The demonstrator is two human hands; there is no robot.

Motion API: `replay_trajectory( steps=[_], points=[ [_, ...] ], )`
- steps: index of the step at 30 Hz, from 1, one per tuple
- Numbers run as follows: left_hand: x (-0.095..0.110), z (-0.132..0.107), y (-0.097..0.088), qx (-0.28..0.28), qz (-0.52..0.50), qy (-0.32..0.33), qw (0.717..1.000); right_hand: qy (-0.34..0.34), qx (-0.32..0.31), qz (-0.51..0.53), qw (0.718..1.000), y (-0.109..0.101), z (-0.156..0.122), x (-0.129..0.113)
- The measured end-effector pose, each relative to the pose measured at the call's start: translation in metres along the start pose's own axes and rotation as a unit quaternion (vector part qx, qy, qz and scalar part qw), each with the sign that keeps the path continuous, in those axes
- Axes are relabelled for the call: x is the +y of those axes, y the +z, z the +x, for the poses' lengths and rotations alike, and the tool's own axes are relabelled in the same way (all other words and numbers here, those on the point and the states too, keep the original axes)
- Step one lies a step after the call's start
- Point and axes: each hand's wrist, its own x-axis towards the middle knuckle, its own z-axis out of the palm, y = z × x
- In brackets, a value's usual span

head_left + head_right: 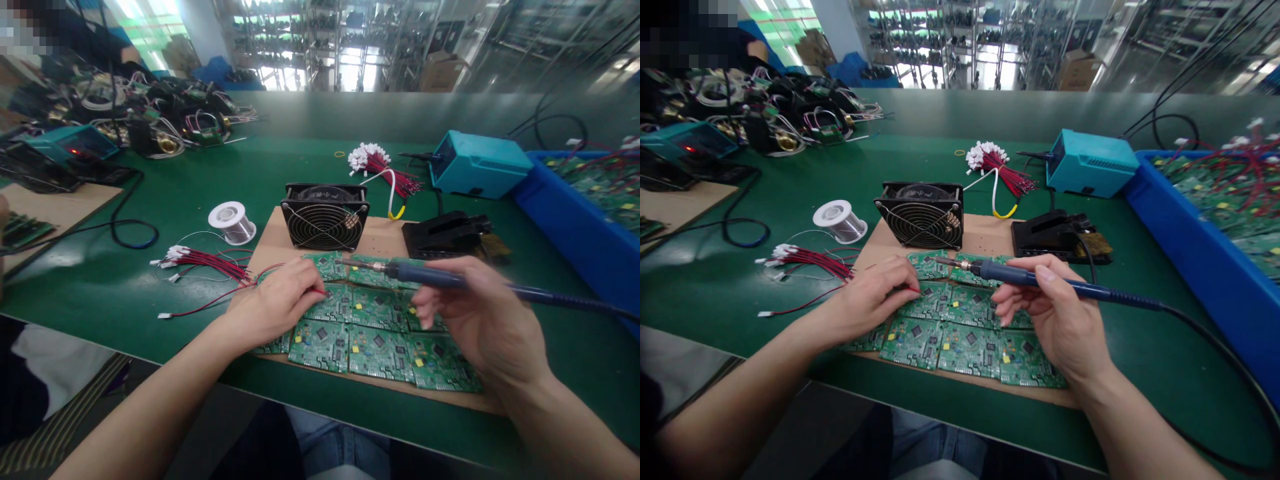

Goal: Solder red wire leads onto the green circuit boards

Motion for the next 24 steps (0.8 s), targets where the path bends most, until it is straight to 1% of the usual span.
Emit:
replay_trajectory(
  steps=[2, 4, 6, 8, 11, 13, 16, 20, 24],
  points=[
    [-0.004, -0.005, -0.007, 0.054, -0.010, -0.030, 0.998, 0.004, 0.003, -0.004, 1.000, 0.000, 0.000, 0.000],
    [-0.008, -0.010, -0.011, 0.082, -0.009, -0.066, 0.994, 0.008, 0.004, -0.009, 1.000, 0.001, -0.001, 0.000],
    [-0.013, -0.015, -0.011, 0.079, -0.007, -0.096, 0.992, 0.021, 0.008, -0.013, 1.000, 0.003, 0.000, 0.000],
    [-0.016, -0.020, -0.008, 0.072, -0.006, -0.111, 0.991, 0.046, 0.009, -0.014, 0.999, 0.006, 0.000, 0.001],
    [-0.017, -0.024, 0.001, 0.087, -0.006, -0.110, 0.990, 0.077, 0.006, -0.014, 0.997, 0.008, 0.000, 0.006],
    [-0.017, -0.024, 0.006, 0.102, -0.007, -0.101, 0.990, 0.083, 0.003, -0.010, 0.996, 0.007, 0.001, 0.009],
    [-0.017, -0.023, 0.012, 0.108, -0.014, -0.084, 0.991, 0.086, -0.004, 0.003, 0.996, 0.005, 0.002, 0.011],
    [-0.019, -0.022, 0.018, 0.121, -0.022, -0.065, 0.990, 0.094, -0.018, 0.022, 0.995, 0.005, 0.003, 0.013],
    [-0.020, -0.022, 0.019, 0.134, -0.033, -0.061, 0.989, 0.101, -0.021, 0.024, 0.994, 0.005, 0.003, 0.014]
  ],
)
